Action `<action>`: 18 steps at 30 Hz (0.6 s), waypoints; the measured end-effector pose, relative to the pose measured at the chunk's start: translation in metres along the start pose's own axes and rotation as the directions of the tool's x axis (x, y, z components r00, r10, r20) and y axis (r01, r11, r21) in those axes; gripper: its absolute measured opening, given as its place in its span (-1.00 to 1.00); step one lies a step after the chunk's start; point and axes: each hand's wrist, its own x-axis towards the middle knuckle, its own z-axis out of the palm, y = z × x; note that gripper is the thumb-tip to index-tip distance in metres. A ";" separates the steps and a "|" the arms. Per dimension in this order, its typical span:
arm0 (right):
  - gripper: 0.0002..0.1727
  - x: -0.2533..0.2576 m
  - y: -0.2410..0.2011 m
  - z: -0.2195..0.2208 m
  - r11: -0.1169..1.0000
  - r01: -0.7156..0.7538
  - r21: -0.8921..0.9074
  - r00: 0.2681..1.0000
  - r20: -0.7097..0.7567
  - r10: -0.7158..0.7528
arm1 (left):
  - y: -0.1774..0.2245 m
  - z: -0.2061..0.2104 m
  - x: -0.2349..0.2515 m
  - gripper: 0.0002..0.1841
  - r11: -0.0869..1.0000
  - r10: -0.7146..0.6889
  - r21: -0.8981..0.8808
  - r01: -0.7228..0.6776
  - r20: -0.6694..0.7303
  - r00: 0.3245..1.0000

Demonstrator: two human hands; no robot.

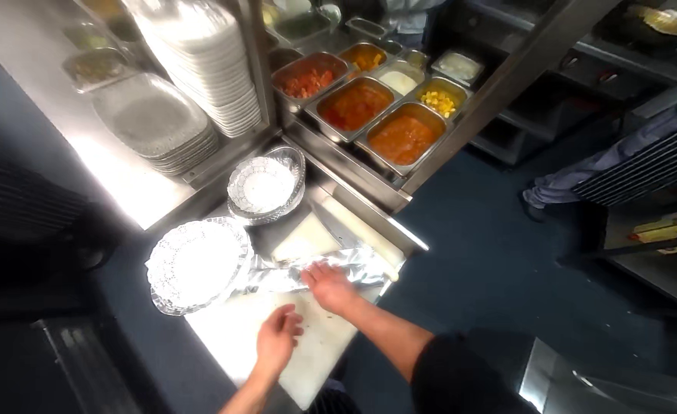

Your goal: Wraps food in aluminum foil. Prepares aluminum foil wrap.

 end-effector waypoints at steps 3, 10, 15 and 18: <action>-0.57 -0.003 -0.006 -0.038 0.975 -0.178 0.137 0.972 0.177 0.152 | 0.011 0.018 -0.002 -0.52 0.827 -0.244 -0.504 0.247 0.072 0.967; -0.55 -0.110 -0.025 -0.086 0.789 -0.252 0.560 0.951 -0.006 0.308 | 0.082 0.044 -0.019 -0.26 0.987 0.147 0.092 -0.131 -0.198 0.969; -0.52 -0.120 -0.058 -0.149 0.931 0.078 0.357 0.587 -0.771 0.247 | 0.123 0.003 -0.076 -0.46 0.523 0.631 0.719 -0.457 0.034 0.775; -0.45 -0.092 -0.068 -0.156 0.566 0.233 0.791 0.830 -0.464 0.308 | 0.118 -0.017 -0.083 -0.52 0.242 0.826 0.806 -0.539 0.120 0.550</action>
